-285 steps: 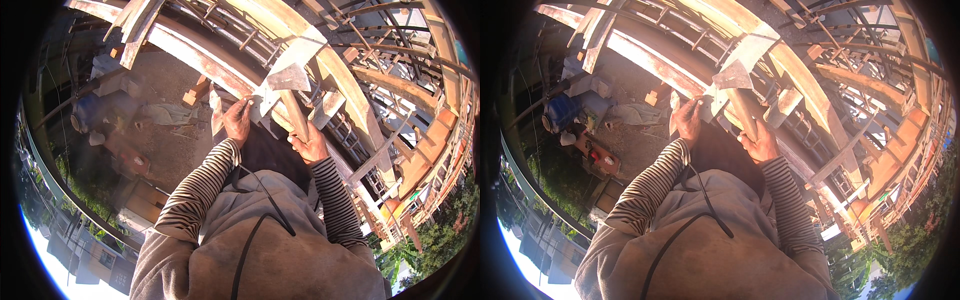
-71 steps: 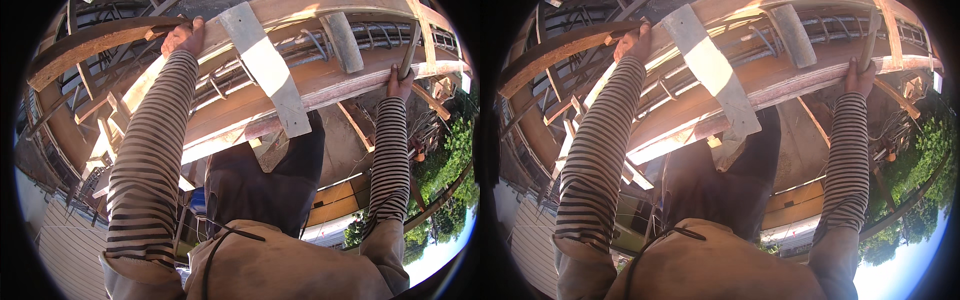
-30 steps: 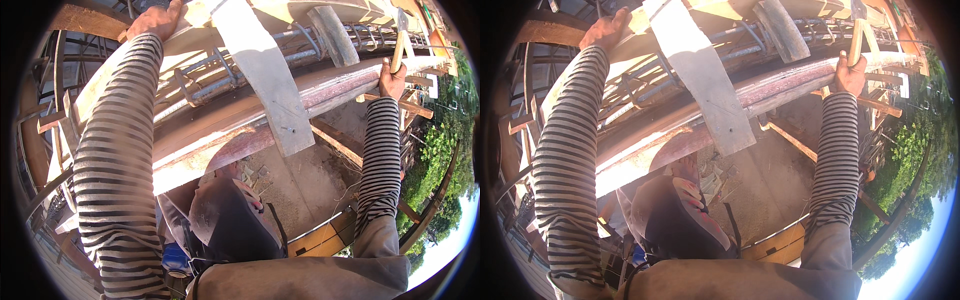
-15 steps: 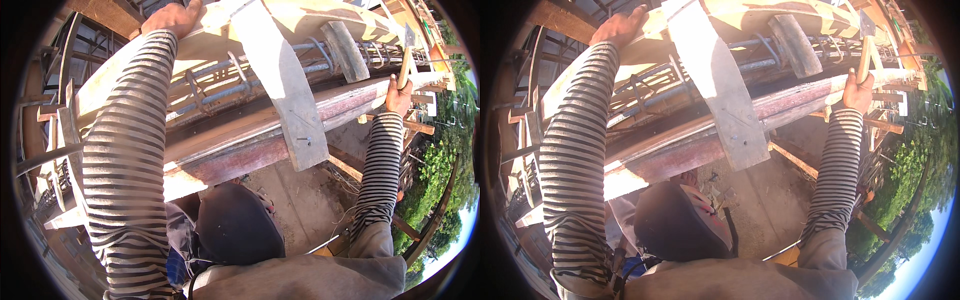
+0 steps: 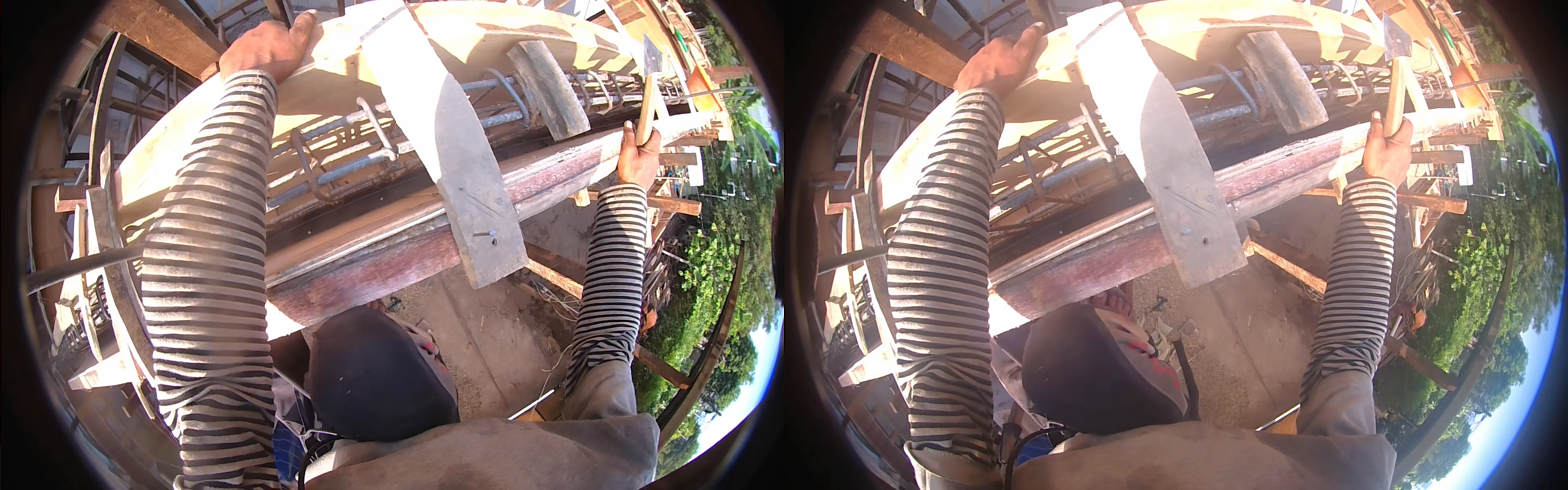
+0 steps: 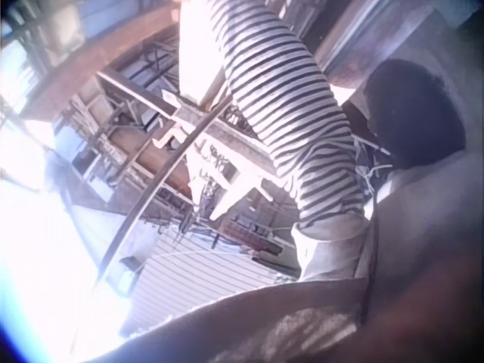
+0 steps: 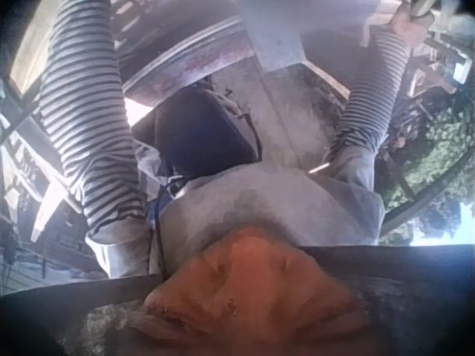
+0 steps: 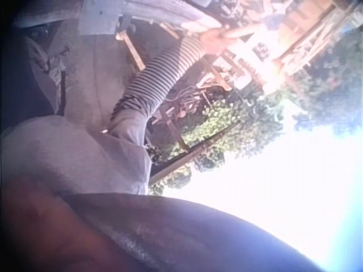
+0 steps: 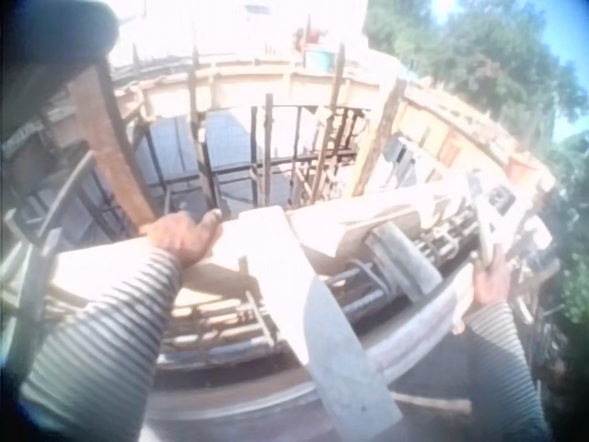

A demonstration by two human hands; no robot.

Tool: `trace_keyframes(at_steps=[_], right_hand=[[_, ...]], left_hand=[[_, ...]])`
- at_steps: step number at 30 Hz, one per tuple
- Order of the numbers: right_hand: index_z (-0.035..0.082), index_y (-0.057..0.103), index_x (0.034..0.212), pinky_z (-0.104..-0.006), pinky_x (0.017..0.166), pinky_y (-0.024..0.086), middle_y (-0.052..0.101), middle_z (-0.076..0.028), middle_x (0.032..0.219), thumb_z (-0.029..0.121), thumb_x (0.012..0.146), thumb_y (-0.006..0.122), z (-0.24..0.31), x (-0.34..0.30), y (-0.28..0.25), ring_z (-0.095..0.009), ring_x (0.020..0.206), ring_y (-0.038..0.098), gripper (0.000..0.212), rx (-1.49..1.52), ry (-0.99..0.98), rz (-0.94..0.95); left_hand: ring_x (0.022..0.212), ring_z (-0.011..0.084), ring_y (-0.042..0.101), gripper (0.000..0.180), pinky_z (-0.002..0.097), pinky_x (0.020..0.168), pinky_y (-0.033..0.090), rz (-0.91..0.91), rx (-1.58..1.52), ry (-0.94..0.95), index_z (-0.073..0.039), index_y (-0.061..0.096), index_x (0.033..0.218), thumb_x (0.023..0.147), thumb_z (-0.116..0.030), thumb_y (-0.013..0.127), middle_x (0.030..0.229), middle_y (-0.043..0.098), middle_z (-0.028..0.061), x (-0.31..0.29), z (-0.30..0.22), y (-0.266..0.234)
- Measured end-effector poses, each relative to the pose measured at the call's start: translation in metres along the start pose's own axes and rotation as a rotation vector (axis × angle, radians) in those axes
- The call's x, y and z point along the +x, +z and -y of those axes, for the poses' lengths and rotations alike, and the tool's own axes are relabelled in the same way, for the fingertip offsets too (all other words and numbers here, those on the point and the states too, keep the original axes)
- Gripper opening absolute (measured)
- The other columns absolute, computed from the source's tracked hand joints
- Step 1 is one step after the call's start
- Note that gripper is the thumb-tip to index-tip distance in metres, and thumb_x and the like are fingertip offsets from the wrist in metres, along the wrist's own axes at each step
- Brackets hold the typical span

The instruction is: The person secures wooden boards around a curved rebar structure using a hammer and nails, moving along the scaffold to align and fasten various pieces.

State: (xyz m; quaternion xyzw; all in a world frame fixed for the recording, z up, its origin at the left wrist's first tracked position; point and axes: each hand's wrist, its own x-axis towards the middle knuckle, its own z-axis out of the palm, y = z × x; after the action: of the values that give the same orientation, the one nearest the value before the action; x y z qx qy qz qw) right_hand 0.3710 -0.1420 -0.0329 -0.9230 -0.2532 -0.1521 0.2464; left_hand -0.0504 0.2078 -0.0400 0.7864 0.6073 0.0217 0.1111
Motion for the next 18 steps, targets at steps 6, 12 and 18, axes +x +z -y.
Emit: trace_keyframes(at_steps=[6, 12, 18], right_hand=[[0.008, 0.06, 0.116, -0.0468, 0.084, 0.05, 0.071, -0.02, 0.097, 0.049, 0.09, 0.067, -0.009, 0.003, -0.004, -0.04, 0.096, 0.068, 0.049, -0.014, 0.02, 0.029], [0.005, 0.06, 0.109, -0.0441, 0.085, 0.05, 0.071, -0.019, 0.095, 0.045, 0.089, 0.07, -0.034, 0.022, 0.003, -0.035, 0.092, 0.069, 0.045, 0.103, 0.024, 0.132], [0.001, 0.061, 0.116, -0.0316, 0.085, 0.047, 0.063, -0.005, 0.099, 0.023, 0.093, 0.072, -0.012, -0.058, -0.057, -0.016, 0.092, 0.057, 0.034, 0.389, -0.037, 0.235]], left_hand=[[0.115, 0.0375, 0.065, 0.079, 0.0482, 0.1, 0.048, -0.066, 0.046, 0.036, -0.006, 0.074, 0.117, 0.097, -0.069, 0.031, 0.117, 0.07, 0.0232, -0.019, -0.013, -0.005], [0.112, 0.0372, 0.067, 0.08, 0.0481, 0.097, 0.049, -0.156, -0.003, 0.046, -0.006, 0.074, 0.115, 0.096, -0.071, 0.031, 0.114, 0.071, 0.0233, -0.018, -0.008, -0.003], [0.109, 0.0365, 0.068, 0.082, 0.0489, 0.094, 0.051, -0.139, -0.019, 0.059, -0.006, 0.077, 0.108, 0.095, -0.073, 0.031, 0.109, 0.073, 0.022, -0.009, -0.001, 0.007]])
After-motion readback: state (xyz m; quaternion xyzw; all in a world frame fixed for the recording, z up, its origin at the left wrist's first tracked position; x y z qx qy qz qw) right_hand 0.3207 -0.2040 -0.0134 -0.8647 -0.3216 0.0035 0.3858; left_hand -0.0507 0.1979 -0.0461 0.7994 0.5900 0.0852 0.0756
